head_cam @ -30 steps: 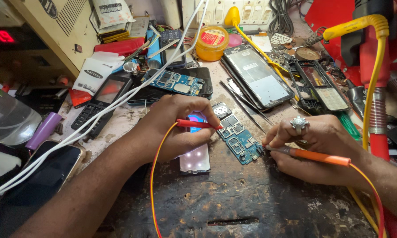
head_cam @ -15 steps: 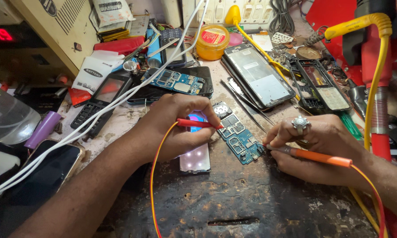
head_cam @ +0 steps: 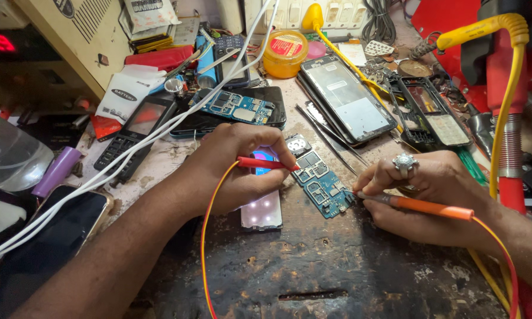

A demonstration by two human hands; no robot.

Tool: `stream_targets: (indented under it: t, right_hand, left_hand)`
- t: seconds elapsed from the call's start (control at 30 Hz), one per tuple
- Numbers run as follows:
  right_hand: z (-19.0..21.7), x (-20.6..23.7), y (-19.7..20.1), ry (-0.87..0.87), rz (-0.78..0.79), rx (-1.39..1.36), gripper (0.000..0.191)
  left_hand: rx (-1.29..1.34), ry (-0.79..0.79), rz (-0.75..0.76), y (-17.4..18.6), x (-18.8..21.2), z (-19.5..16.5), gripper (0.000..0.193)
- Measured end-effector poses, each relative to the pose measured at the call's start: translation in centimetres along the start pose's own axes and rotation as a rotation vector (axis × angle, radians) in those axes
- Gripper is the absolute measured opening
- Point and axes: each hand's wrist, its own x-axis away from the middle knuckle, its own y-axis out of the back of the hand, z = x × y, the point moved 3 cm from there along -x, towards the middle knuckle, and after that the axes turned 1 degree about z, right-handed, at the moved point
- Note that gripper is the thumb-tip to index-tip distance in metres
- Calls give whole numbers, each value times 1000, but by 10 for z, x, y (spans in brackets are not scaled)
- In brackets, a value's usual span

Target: The person holds a disassembled mobile phone and uses tweezers to adjust a small internal component while the screen displays the Jio boot logo. The person then uses a continuity tester with red and orange probes to check points on the exposed motherboard.

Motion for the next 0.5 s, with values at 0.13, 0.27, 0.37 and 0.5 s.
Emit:
stream_targets:
  t: [0.13,0.27,0.37,0.5]
  right_hand:
    - [2,0,0,-14,1,-5,13]
    - [2,0,0,2,-10,-15,13]
    - [3,0,1,25,-8,-17,13]
    - [4,-2,3,26,-3,-32,13]
  left_hand:
    - [-2,2,0,0,0,0,15]
    - [11,-22,-9,0,0,0,15]
    - [22,-35,-11,0,0,0,15]
    - [35,-25,-12,0,1,1,14]
